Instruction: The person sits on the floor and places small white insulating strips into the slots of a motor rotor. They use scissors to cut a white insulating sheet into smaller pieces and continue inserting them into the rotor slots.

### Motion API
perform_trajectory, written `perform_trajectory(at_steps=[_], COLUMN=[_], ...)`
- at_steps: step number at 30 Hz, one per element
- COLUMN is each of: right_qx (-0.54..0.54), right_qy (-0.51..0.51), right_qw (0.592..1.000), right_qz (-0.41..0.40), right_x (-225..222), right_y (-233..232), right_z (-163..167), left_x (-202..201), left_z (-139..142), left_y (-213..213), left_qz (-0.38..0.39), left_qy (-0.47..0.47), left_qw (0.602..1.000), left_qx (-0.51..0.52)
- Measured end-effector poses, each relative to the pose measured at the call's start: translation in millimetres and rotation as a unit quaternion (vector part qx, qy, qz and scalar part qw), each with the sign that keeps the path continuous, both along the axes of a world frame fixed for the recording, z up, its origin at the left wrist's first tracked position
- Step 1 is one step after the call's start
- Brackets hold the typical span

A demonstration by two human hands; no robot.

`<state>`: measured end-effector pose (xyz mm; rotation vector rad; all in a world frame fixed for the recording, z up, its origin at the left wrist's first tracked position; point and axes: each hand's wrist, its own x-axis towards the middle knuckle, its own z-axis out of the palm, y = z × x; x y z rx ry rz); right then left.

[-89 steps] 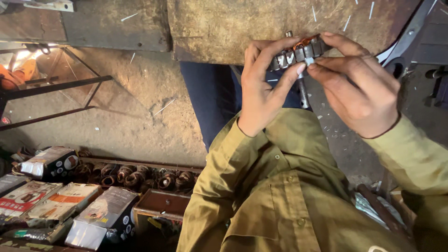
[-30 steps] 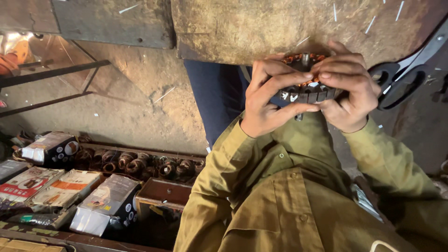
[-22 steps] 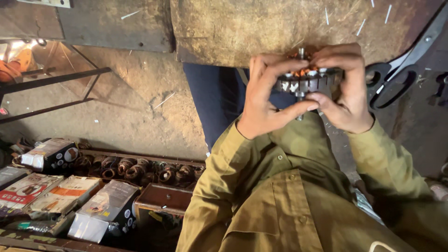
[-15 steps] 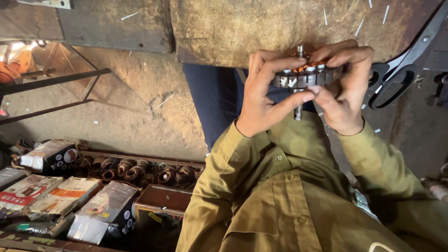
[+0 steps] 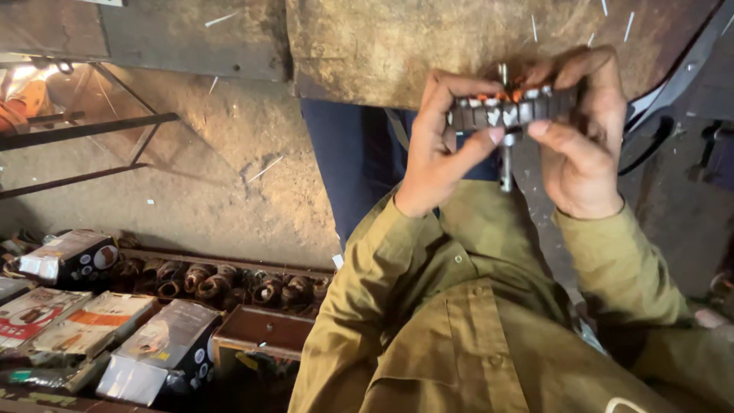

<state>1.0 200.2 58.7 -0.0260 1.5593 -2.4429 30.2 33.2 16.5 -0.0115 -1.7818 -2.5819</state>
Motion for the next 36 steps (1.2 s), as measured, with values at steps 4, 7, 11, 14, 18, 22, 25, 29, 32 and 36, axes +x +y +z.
perform_trajectory(at_steps=[4,7,11,14,18,22,25,29,32,36], right_qx=[0.004,0.022,0.035,0.025,0.150,0.313,0.375,0.656,0.713,0.634], right_qy=[0.004,0.006,0.007,-0.005,0.047,0.214,0.089,0.263,0.227,0.124], right_qw=[1.000,0.999,0.999,1.000,0.988,0.920,0.909,0.704,0.661,0.762], right_qz=[0.020,0.031,0.022,0.009,0.001,-0.095,-0.159,-0.073,-0.060,-0.049], right_x=[0,0,-1,-7,-28,-23,0,42,58,46], right_y=[1,6,7,0,0,24,61,110,131,134], right_z=[0,-4,-5,-1,-3,-30,-54,-72,-85,-109], left_x=[3,-1,-5,-10,-35,-74,-85,-72,-69,-77], left_z=[5,8,7,3,-9,-22,-24,-22,-15,11], left_y=[-5,-8,-4,-2,-4,-11,-12,-28,-71,-150], left_qz=[-0.021,-0.008,0.017,0.046,0.110,0.147,0.152,0.161,0.176,0.260], left_qy=[-0.036,-0.003,0.034,0.055,0.109,0.132,0.111,0.122,0.173,0.132], left_qw=[0.999,0.998,0.989,0.975,0.944,0.897,0.891,0.882,0.850,0.753], left_qx=[0.019,-0.061,-0.141,-0.211,-0.293,-0.396,-0.413,-0.426,-0.466,-0.590])
